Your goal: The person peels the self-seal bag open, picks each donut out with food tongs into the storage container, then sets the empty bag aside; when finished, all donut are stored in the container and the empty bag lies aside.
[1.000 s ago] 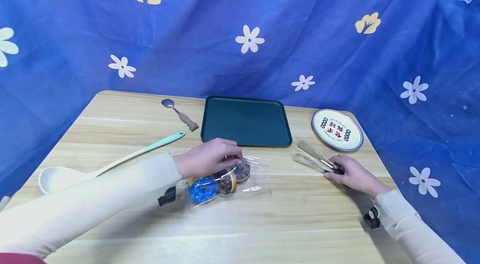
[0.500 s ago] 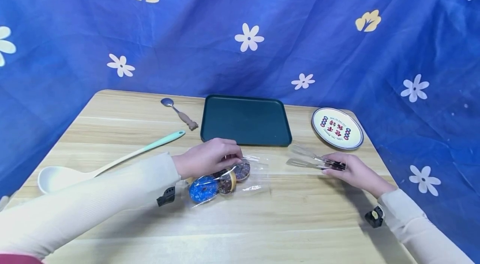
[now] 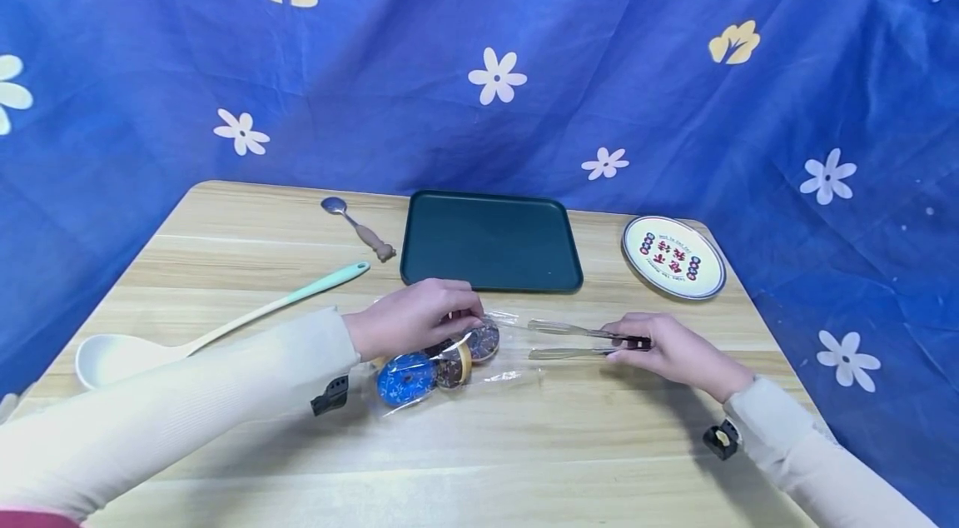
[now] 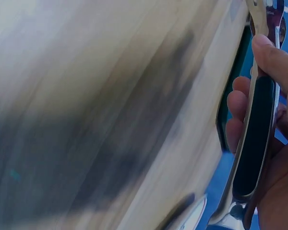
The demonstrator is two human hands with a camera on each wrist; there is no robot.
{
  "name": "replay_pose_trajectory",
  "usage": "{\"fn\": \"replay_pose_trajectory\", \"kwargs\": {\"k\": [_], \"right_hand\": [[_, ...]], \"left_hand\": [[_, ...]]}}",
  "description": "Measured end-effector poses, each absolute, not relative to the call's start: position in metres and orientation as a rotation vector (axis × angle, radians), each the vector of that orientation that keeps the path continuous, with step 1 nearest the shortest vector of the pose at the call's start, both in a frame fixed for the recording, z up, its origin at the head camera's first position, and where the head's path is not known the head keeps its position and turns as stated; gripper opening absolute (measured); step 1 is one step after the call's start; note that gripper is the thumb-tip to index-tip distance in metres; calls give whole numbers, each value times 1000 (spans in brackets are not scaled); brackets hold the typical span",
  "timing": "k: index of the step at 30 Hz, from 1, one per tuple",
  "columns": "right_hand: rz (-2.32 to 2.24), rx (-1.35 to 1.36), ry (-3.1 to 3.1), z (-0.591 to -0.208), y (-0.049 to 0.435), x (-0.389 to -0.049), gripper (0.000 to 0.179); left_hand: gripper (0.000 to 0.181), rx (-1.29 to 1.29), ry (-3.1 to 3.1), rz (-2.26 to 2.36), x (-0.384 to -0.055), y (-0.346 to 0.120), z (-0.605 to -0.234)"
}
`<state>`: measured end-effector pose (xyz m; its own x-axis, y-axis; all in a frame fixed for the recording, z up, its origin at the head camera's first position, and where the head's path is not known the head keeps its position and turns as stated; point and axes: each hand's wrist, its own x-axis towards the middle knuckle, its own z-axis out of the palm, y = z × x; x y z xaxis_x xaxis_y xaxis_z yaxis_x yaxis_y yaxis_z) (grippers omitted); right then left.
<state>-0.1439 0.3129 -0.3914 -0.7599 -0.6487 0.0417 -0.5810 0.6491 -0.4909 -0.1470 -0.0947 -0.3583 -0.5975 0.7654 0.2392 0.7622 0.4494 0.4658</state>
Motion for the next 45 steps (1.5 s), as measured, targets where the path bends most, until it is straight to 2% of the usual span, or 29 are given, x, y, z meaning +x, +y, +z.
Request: {"fn": "replay_pose_trajectory", "kwargs": {"k": [10, 25, 45], "right_hand": [[-634, -1081, 2685, -398, 283, -147, 39], [-575, -1088, 2727, -403, 261, -152, 36], [-578, -1259, 2868, -405, 267, -149, 32]], "left_hand": [[10, 1428, 2667, 862, -147, -93, -361], [10, 1430, 2636, 867, -147, -93, -361], [10, 1419, 2660, 867, -147, -94, -362]]}}
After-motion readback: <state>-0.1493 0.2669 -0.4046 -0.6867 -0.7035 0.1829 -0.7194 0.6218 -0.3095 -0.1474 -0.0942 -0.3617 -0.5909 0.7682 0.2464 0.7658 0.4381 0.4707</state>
